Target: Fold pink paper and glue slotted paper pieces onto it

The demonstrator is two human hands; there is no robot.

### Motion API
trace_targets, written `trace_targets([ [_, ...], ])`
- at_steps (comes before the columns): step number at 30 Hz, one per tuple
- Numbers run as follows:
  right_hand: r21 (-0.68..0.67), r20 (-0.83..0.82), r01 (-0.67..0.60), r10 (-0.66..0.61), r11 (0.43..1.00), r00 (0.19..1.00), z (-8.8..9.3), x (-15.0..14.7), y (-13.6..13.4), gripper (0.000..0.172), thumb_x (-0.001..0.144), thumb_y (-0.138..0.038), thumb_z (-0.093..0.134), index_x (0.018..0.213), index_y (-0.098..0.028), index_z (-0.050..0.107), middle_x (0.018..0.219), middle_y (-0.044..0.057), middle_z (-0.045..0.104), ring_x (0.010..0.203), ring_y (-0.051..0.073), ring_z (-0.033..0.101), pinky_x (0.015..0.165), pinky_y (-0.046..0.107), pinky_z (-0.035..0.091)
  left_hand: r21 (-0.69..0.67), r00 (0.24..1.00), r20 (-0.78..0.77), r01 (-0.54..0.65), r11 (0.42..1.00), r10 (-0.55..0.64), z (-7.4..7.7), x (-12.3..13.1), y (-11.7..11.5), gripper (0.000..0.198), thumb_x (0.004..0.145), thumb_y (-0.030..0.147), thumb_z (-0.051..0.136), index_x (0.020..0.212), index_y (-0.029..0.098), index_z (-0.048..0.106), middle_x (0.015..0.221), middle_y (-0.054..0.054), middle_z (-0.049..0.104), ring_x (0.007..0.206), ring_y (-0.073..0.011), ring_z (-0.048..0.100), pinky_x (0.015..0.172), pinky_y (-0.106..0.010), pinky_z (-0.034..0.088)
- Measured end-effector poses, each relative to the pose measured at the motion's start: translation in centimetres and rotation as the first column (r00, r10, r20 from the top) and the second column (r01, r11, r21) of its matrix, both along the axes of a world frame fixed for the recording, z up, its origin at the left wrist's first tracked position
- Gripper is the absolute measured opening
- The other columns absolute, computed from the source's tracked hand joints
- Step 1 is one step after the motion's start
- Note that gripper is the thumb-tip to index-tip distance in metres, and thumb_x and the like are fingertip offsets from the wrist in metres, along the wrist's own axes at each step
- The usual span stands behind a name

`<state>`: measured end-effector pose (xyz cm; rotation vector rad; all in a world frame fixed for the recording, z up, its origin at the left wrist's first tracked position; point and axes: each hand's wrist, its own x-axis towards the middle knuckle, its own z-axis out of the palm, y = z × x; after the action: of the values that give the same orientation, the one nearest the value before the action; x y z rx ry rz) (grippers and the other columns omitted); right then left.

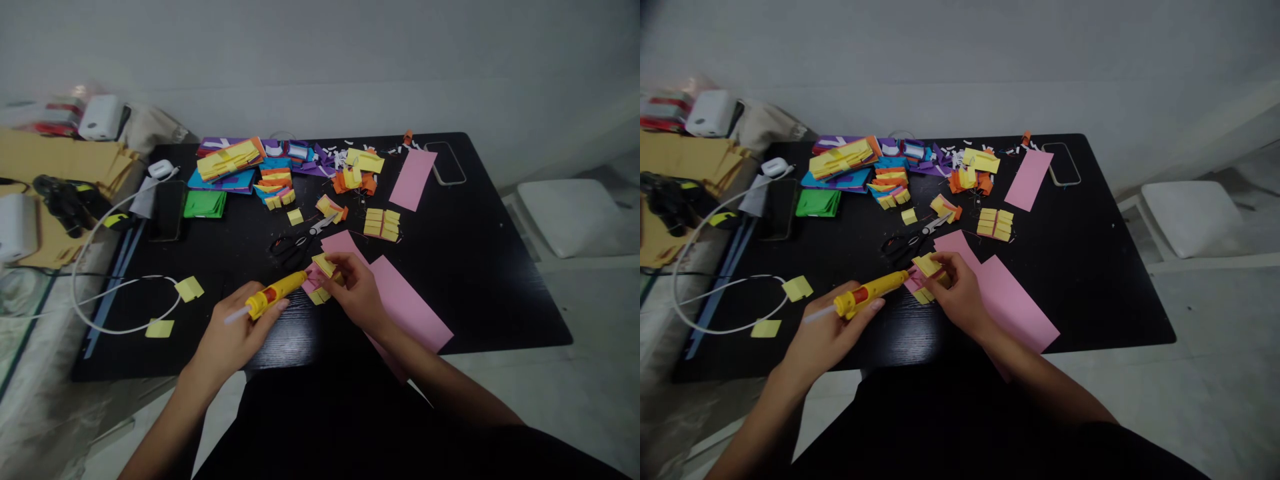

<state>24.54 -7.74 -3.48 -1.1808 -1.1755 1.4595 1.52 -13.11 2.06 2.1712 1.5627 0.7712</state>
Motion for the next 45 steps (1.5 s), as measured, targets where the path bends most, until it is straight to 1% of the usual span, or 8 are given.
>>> trace_targets([
  [11,-0.012,0.014,0.036,-0.035,0.999,0.999,0.0,0.4,0.5,0.046,0.079,-0.045,0.094,0.111,-0.025,0.068,0.108,0.005,0.076,0.094,0.023,0.073,0.084,0.039,0.064,-0.067,0.997,0.041,-0.058,0.996,0.061,-0.1,-0.8,-0.8,0.036,0.106,0.038,0.061,0.074,0.022,0.056,0.069,0.002,0.055,0.055,-0.0131,0.055,0.053,-0.028,0.041],
  [23,-0.027,0.0,0.042,-0.042,0.999,0.999,0.0,0.5,0.8,0.044,0.078,-0.041,0.093,0.109,-0.024,0.067,0.111,0.005,0.074,0.097,0.022,0.073,0.089,0.039,0.063,-0.033,0.998,0.062,0.019,0.999,-0.017,-0.1,-0.2,-1.2,0.036,0.106,0.028,0.063,0.072,0.021,0.05,0.069,0.004,0.048,0.055,-0.0103,0.05,0.053,-0.025,0.038],
  [27,-0.038,-0.014,0.062,-0.063,0.997,0.998,0.3,0.7,1.0,0.046,0.075,-0.043,0.095,0.106,-0.025,0.067,0.107,0.005,0.075,0.096,0.023,0.073,0.087,0.04,0.064,-0.07,0.995,0.093,0.043,0.997,-0.036,0.0,-0.3,-1.4,0.027,0.106,0.029,0.064,0.081,0.022,0.056,0.074,0.003,0.056,0.061,-0.0118,0.057,0.058,-0.025,0.045],
  [31,-0.048,-0.03,0.077,-0.078,0.996,0.996,0.6,1.0,1.2,0.047,0.074,-0.044,0.096,0.105,-0.025,0.066,0.101,0.004,0.074,0.093,0.022,0.072,0.083,0.039,0.064,-0.076,0.997,0.068,-0.02,0.997,0.026,0.1,-1.3,-1.5,0.015,0.105,0.032,0.066,0.092,0.023,0.064,0.082,0.001,0.064,0.068,-0.0146,0.063,0.065,-0.027,0.049],
  [35,-0.08,-0.075,0.051,-0.057,0.996,0.996,0.8,1.2,1.2,0.049,0.07,-0.044,0.098,0.102,-0.026,0.066,0.101,0.002,0.074,0.092,0.022,0.073,0.082,0.038,0.064,-0.069,0.986,-0.047,-0.166,0.984,0.163,-1.4,-3.8,-0.8,0.015,0.103,0.036,0.063,0.106,0.022,0.067,0.102,-0.006,0.068,0.09,-0.0231,0.069,0.083,-0.034,0.055],
  [39,-0.152,-0.144,0.023,-0.046,0.988,0.988,1.0,1.1,1.1,0.051,0.066,-0.042,0.101,0.098,-0.026,0.066,0.098,0.001,0.076,0.087,0.02,0.074,0.078,0.036,0.063,-0.043,0.931,-0.246,-0.287,0.957,0.268,-4.4,-6.5,0.6,0.037,0.095,0.033,0.058,0.127,0.017,0.066,0.121,-0.016,0.063,0.108,-0.0344,0.067,0.094,-0.048,0.056],
  [42,-0.174,-0.184,0.015,-0.048,0.985,0.982,1.3,1.2,0.9,0.049,0.065,-0.038,0.102,0.095,-0.026,0.066,0.097,-0.001,0.075,0.083,0.017,0.073,0.075,0.033,0.063,-0.025,0.899,-0.328,-0.316,0.949,0.291,-6.2,-7.6,1.7,0.043,0.092,0.033,0.058,0.13,0.016,0.067,0.123,-0.019,0.062,0.112,-0.0393,0.063,0.1,-0.054,0.054],
  [45,-0.208,-0.224,0.0,-0.048,0.978,0.973,1.5,1.3,0.9,0.048,0.061,-0.033,0.103,0.091,-0.026,0.067,0.092,-0.003,0.074,0.077,0.015,0.07,0.072,0.031,0.062,-0.023,0.894,-0.334,-0.323,0.946,0.297,-7.1,-8.0,2.5,0.044,0.091,0.035,0.057,0.129,0.016,0.068,0.123,-0.02,0.063,0.109,-0.0404,0.062,0.1,-0.057,0.053],
])
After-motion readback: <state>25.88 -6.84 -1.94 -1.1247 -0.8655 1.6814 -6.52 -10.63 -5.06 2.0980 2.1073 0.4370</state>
